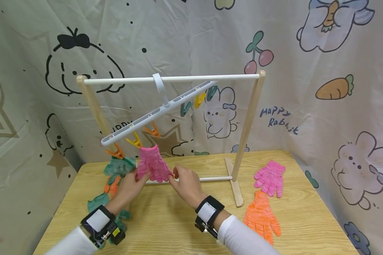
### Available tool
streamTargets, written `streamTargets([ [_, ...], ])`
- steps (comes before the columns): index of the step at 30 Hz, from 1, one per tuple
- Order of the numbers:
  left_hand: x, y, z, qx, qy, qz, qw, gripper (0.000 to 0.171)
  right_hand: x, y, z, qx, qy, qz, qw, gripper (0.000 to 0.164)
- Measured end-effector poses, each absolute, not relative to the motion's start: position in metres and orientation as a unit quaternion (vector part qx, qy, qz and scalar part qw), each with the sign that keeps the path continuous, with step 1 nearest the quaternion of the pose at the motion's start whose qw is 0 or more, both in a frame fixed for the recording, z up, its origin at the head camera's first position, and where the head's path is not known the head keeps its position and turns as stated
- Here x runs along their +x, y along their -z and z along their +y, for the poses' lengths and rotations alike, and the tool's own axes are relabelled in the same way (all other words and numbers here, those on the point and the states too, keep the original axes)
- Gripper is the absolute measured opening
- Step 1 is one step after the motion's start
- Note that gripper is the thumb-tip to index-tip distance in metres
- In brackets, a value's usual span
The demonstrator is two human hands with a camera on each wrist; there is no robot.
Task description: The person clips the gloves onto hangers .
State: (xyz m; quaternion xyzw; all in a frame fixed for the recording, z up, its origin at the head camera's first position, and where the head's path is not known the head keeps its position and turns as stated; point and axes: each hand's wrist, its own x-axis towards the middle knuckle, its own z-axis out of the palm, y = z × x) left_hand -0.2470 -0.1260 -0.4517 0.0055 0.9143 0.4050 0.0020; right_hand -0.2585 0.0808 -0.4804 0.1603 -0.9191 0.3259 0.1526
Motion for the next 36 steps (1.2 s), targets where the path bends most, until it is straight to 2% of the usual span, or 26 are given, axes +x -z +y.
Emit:
streamTargets([
  [12, -0.241, 0.461, -0.131, 0.001, -0.402, 0.916, 0.012, 0.027, -0.244, 0.498, 0.085, 0.147, -0.325, -0.925, 0.133, 0.020],
  [20, -0.228, 0.475, -0.139, -0.003, -0.413, 0.911, 0.016, 0.040, -0.234, 0.504, 0.089, 0.131, -0.306, -0.935, 0.119, 0.025],
  [32, -0.211, 0.490, -0.146, -0.008, -0.395, 0.919, 0.002, 0.030, -0.220, 0.516, 0.102, 0.121, -0.281, -0.946, 0.103, 0.024],
  [36, -0.205, 0.493, -0.146, -0.015, -0.408, 0.913, 0.013, 0.026, -0.214, 0.521, 0.104, 0.120, -0.284, -0.947, 0.091, 0.024],
])
